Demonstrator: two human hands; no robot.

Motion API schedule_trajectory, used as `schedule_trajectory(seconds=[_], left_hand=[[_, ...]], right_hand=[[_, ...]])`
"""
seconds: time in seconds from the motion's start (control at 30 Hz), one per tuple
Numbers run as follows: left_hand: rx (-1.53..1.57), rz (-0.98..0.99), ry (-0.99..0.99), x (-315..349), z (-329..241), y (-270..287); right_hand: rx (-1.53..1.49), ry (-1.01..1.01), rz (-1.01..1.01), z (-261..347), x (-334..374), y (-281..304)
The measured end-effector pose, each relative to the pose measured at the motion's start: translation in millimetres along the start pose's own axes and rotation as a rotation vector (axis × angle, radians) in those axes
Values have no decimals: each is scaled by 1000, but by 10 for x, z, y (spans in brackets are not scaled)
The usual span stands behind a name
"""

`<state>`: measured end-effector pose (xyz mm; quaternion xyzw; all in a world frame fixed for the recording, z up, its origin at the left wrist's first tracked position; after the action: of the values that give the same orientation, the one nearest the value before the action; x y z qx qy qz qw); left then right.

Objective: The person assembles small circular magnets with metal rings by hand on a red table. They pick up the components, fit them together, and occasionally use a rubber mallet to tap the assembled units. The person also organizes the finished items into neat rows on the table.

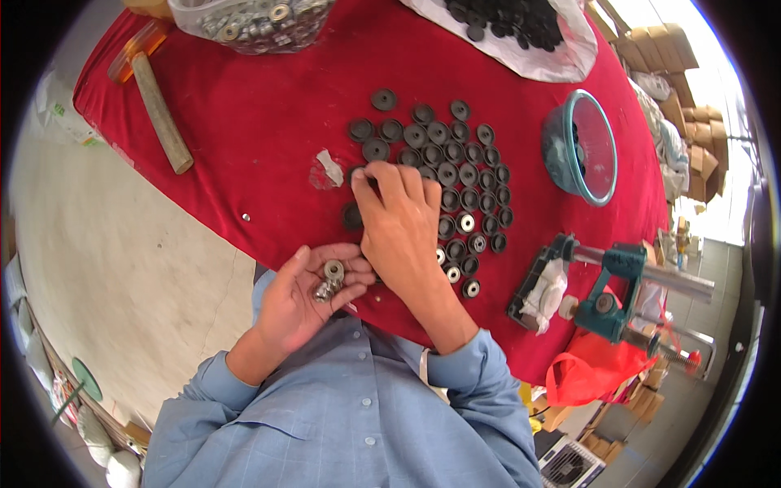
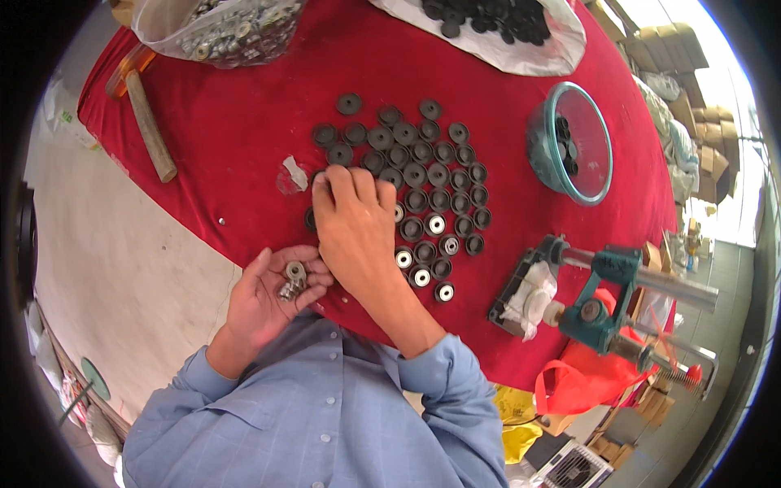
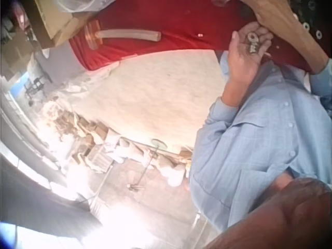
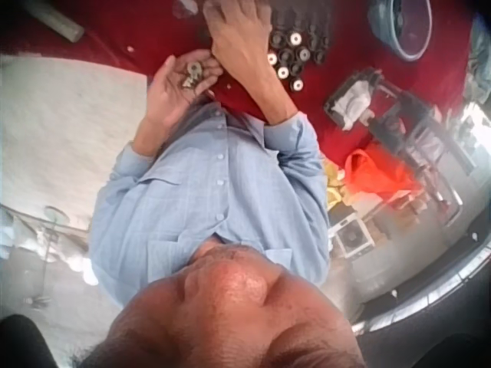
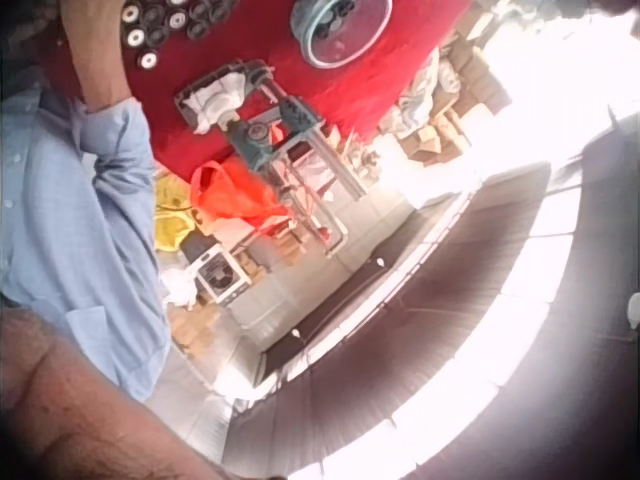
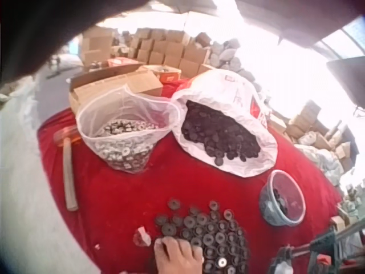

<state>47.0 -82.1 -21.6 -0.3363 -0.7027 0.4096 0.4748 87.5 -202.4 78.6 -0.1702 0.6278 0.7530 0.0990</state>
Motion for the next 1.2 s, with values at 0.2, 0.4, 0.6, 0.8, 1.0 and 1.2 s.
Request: schedule_trajectory(seconds=[0.2, 0.4, 0.6, 0.8, 1.0, 1.2], left_hand=[[-5, -3, -37, 12, -44, -14], [73, 47, -81, -5, -38, 39], [-2, 34, -62, 27, -53, 38], [-57, 20, -85, 30, -89, -97], [-52, -23, -59, 21, -83, -78], [-93, -32, 0, 29, -14, 26]], right_hand=[[-80, -11, -126, -69, 112, 69], [-545, 63, -43, 319, 340, 400], [-636, 74, 103, 480, 545, 143], [-692, 26, 162, 380, 523, 112], [-511, -58, -70, 13, 431, 312], [-191, -308, -254, -859, 421, 384]])
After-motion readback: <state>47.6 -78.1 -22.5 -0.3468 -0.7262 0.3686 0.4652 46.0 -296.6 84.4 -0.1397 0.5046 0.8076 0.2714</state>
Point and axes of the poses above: each hand's wrist, its own x-axis away from the middle knuckle, its own y-axis out of the back of the hand, z = x × y, the point moved 10 cm from there along -x, towards the middle knuckle, and after that the axes turned 8 degrees about y, right-handed, at the moved point
